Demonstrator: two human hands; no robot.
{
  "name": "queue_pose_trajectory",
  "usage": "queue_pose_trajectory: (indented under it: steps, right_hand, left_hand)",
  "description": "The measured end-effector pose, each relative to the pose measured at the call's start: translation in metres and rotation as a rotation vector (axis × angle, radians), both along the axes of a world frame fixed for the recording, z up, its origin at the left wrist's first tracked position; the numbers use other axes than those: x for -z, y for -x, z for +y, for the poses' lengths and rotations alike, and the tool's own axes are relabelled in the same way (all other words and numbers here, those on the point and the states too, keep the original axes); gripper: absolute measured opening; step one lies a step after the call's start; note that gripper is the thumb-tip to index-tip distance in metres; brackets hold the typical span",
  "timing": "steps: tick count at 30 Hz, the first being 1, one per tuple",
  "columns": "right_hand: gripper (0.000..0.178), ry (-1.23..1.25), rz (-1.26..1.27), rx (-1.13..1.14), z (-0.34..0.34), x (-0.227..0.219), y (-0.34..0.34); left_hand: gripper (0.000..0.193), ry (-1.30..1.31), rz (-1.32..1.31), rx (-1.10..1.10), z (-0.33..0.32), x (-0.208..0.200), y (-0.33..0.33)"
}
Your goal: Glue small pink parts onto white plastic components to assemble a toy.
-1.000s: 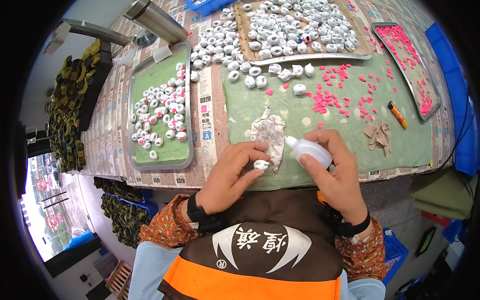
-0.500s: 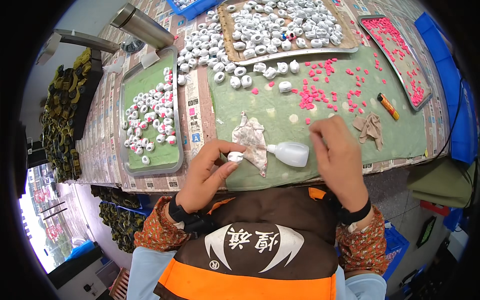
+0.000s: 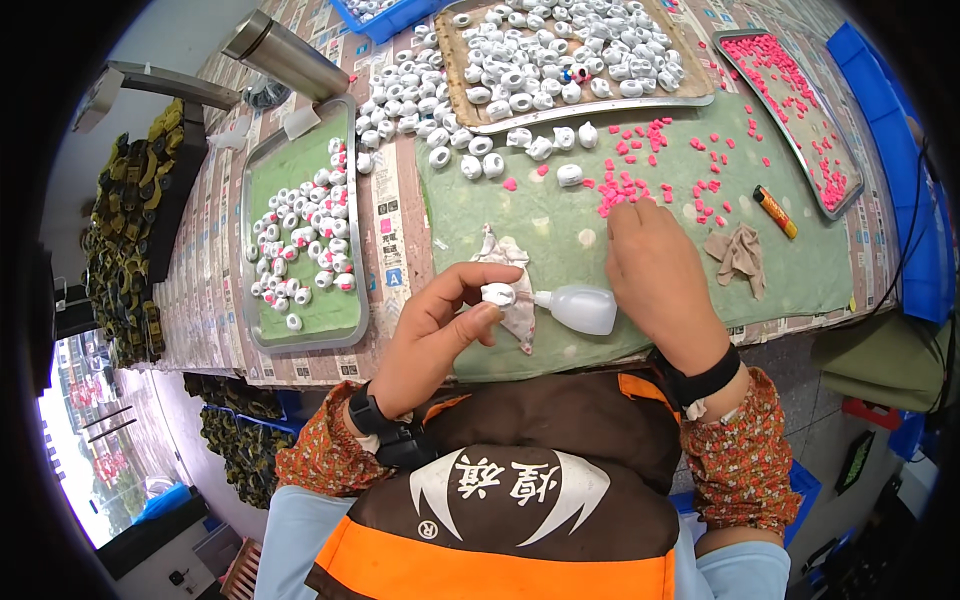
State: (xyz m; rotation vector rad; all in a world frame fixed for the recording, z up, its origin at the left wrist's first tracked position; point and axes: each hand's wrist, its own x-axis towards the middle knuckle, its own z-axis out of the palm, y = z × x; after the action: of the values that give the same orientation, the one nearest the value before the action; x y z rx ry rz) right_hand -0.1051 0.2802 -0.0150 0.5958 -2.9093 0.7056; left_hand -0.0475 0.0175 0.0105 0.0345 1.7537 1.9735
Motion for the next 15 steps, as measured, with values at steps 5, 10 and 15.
queue_pose_trajectory:
  steps: [5,10,15]
  right_hand:
    - [0.010,0.542,-0.431,0.059,-0.014,-0.042,-0.017]
    - [0.011,0.935,-0.649,0.007,-0.040,-0.057,-0.045]
    - [0.017,0.966,-0.531,-0.003,-0.052,-0.047,-0.060]
  left_hand:
    - [0.033,-0.126,-0.092,-0.096,0.004,0.004,-0.002]
    - [0.031,-0.204,-0.098,-0.099,0.010,0.004,-0.005]
    - [0.032,-0.187,-0.035,-0.090,0.012,0.002,-0.008]
